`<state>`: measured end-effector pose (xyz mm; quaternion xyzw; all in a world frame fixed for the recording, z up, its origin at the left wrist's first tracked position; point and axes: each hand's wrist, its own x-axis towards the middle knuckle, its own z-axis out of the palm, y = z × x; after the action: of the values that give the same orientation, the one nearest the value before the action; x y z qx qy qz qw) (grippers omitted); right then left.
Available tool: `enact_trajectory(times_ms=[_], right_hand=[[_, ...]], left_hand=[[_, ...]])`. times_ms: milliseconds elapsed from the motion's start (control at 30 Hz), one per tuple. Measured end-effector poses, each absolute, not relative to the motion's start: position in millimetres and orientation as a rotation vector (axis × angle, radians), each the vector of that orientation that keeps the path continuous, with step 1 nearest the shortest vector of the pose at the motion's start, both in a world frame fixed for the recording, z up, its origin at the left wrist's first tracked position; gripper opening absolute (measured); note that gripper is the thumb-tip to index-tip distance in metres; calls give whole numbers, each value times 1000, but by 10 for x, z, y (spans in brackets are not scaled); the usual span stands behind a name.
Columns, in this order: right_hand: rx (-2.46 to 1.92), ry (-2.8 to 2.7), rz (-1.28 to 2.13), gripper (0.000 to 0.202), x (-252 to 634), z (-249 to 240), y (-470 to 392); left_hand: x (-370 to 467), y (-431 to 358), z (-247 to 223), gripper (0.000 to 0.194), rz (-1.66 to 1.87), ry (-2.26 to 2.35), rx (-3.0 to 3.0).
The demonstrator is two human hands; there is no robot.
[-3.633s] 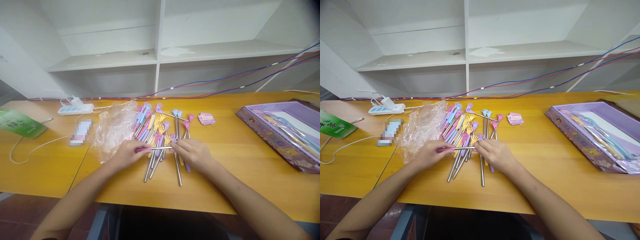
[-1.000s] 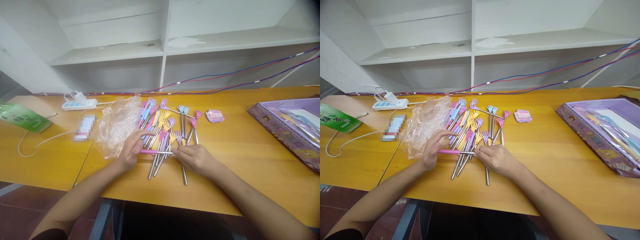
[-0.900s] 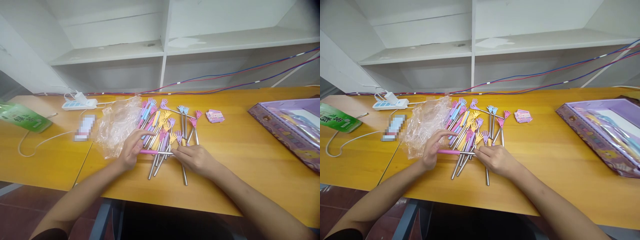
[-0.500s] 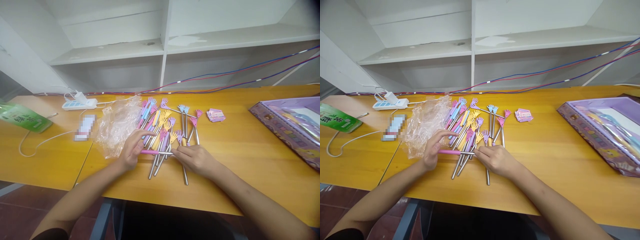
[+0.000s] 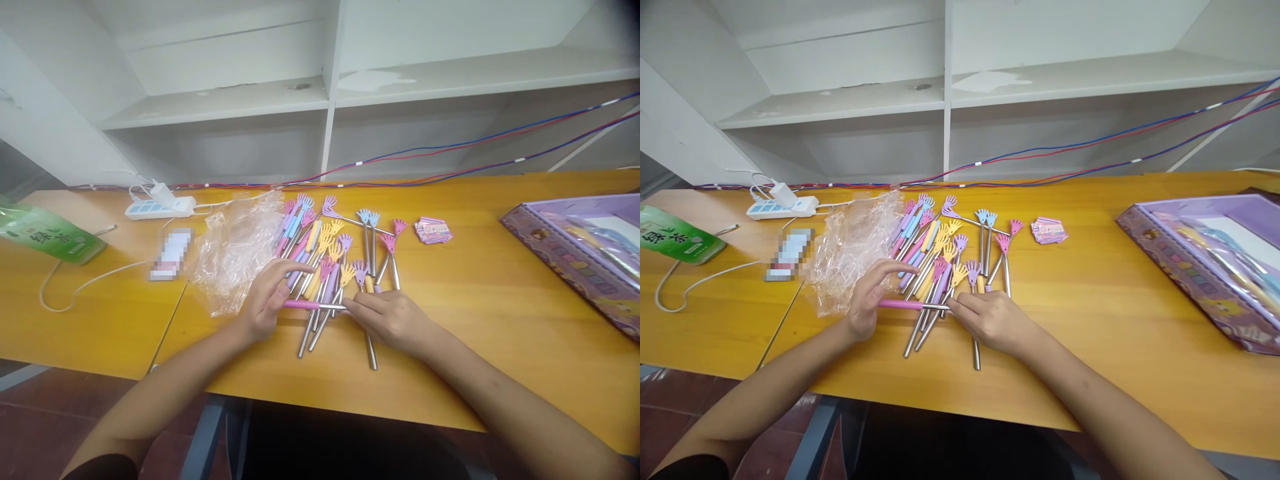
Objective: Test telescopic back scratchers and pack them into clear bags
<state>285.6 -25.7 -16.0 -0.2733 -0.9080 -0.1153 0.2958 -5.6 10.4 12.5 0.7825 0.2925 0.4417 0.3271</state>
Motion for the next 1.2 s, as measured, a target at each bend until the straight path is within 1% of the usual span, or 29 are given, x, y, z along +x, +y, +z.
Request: enact_trajectory(times_ms=[233, 300, 500, 567, 733, 833, 967, 1200], right_hand=[[-742, -2435, -309, 16, 2855, -144, -253], [-766, -2428, -322, 15, 2863, -101, -238], [-886, -2386, -245, 12, 2860, -18, -196], [-872, -2380, -230, 13, 2830, -52, -199], [-855, -2361, -254, 13, 2723, -129, -210], [-875, -2391, -309, 20, 2690, -99, -185], [-944, -2490, -425, 32, 2695, 35, -107], [-870, -2559, -520, 35, 2785, 376, -87]], left_hand=[[-71, 100, 157, 54, 1119, 764, 2088], [-88, 130, 195, 50, 1049, 765, 2190], [-85, 209, 244, 21, 715, 794, 3042], [-50, 176, 224, 21, 610, 776, 3191], [46, 31, 166, 27, 429, 767, 3151], [67, -2, 166, 21, 219, 863, 3158], [65, 68, 241, 17, 67, 1020, 3206], [-37, 167, 561, 10, -33, 964, 3192]])
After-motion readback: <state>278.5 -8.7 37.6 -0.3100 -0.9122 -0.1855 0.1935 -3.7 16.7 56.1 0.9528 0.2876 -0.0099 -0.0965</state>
